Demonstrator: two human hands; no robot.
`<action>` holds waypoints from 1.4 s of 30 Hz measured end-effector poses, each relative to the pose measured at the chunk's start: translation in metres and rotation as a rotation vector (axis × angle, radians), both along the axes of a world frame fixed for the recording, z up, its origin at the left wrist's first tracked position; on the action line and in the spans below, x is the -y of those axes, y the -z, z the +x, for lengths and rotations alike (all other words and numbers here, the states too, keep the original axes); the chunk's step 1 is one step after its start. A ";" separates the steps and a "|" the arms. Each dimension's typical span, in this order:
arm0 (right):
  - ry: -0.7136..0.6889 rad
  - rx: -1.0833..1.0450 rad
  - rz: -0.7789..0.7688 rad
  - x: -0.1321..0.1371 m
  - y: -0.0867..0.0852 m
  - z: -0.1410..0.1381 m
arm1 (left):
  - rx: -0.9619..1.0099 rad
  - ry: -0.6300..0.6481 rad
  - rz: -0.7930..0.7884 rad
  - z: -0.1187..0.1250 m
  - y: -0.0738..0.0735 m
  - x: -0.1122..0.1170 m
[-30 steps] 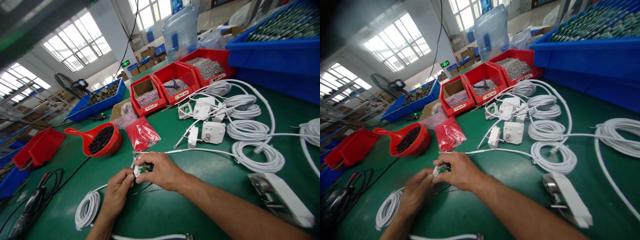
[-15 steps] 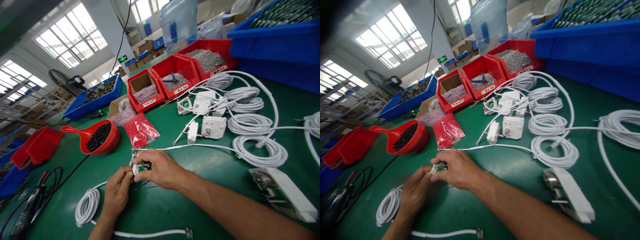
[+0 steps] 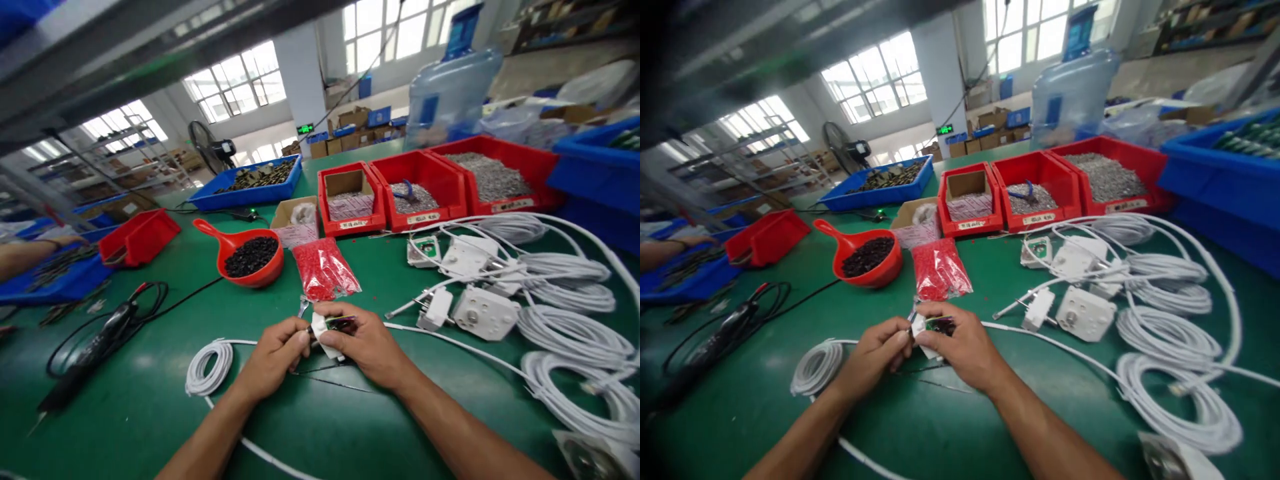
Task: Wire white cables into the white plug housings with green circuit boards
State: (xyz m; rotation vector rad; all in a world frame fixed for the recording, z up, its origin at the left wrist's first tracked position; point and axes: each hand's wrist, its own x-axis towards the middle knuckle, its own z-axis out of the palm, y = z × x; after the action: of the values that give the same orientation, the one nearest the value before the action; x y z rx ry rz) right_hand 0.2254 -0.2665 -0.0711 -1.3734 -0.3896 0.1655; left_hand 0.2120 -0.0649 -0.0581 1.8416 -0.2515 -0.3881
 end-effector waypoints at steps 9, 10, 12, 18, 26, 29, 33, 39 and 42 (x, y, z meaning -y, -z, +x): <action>-0.040 -0.016 -0.080 -0.012 0.001 -0.003 | -0.165 -0.049 -0.263 -0.002 -0.006 -0.008; -0.044 -0.014 -0.090 -0.013 0.000 -0.004 | -0.172 -0.053 -0.270 -0.002 -0.007 -0.008; -0.053 -0.015 -0.119 -0.013 -0.002 -0.005 | -0.155 -0.052 -0.259 -0.004 -0.010 -0.008; -0.031 -0.125 -0.178 -0.015 -0.013 -0.009 | 0.499 -0.094 0.099 -0.014 -0.019 -0.005; -0.036 -0.226 -0.174 -0.021 -0.013 -0.012 | 0.960 -0.079 0.499 -0.019 -0.004 -0.005; -0.029 -0.199 -0.183 -0.021 -0.013 -0.013 | 0.777 -0.107 0.343 -0.017 -0.010 -0.006; 0.025 -0.096 -0.212 -0.018 -0.014 -0.013 | 0.463 -0.058 0.204 -0.012 -0.024 -0.011; 0.078 0.101 -0.254 -0.013 -0.018 -0.014 | 0.145 -0.003 0.160 -0.001 -0.025 -0.015; 0.088 0.165 -0.258 -0.012 -0.020 -0.015 | 0.126 0.001 0.183 -0.003 -0.019 -0.012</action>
State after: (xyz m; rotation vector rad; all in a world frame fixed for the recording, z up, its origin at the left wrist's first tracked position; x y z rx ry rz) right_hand 0.2108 -0.2542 -0.0508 -1.6622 -0.4563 0.0297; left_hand 0.2092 -0.0525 -0.0391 2.0494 -0.3117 -0.3042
